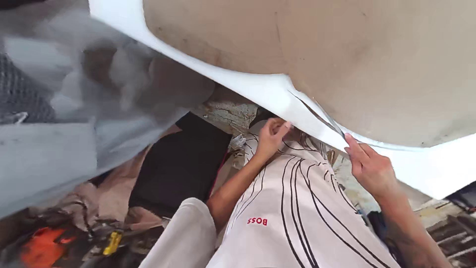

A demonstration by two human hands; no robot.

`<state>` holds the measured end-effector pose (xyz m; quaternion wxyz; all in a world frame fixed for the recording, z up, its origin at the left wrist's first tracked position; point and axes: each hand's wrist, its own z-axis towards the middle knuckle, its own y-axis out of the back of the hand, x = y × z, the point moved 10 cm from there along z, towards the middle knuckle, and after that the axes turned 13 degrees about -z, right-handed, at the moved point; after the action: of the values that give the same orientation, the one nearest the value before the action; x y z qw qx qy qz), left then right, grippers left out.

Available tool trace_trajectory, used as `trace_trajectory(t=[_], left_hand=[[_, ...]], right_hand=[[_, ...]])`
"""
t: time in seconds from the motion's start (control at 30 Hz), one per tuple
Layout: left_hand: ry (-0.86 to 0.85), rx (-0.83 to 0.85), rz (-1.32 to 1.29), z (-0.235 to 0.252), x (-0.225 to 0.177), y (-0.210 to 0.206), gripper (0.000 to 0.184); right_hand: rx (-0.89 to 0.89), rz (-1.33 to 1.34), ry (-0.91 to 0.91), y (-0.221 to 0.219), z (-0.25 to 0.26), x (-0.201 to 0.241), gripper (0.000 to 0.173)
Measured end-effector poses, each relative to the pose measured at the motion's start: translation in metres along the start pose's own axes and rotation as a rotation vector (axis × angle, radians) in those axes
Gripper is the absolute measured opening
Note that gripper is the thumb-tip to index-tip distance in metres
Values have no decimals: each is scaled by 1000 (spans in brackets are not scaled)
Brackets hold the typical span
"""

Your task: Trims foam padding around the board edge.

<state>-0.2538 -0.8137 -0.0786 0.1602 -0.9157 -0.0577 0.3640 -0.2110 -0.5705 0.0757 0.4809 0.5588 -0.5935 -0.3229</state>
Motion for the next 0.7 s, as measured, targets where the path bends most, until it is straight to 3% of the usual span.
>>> trace_trajectory(t=[0.13,0.3,0.37,0.47,0.57,0.7], left_hand=[[-96,-286,-134,-1,-44,29,36],[-79,-529,-180,-6,-53,29,58],[-84,-567,-282,-5,-58,31,63],[-81,-577,-261,3,-70,48,54],[-122,-627,-263,18,-84,93,56],[-163,-593,-246,29,-102,119,49]], right_hand=[[-20,-18,177,29,58,24,46],[13,-73,453,22,132,53,54],[62,-142,527,10,158,66,58],[115,-198,554,-2,185,87,64],[70,-81,561,1,202,114,62],[209,-13,579,-14,216,155,63]])
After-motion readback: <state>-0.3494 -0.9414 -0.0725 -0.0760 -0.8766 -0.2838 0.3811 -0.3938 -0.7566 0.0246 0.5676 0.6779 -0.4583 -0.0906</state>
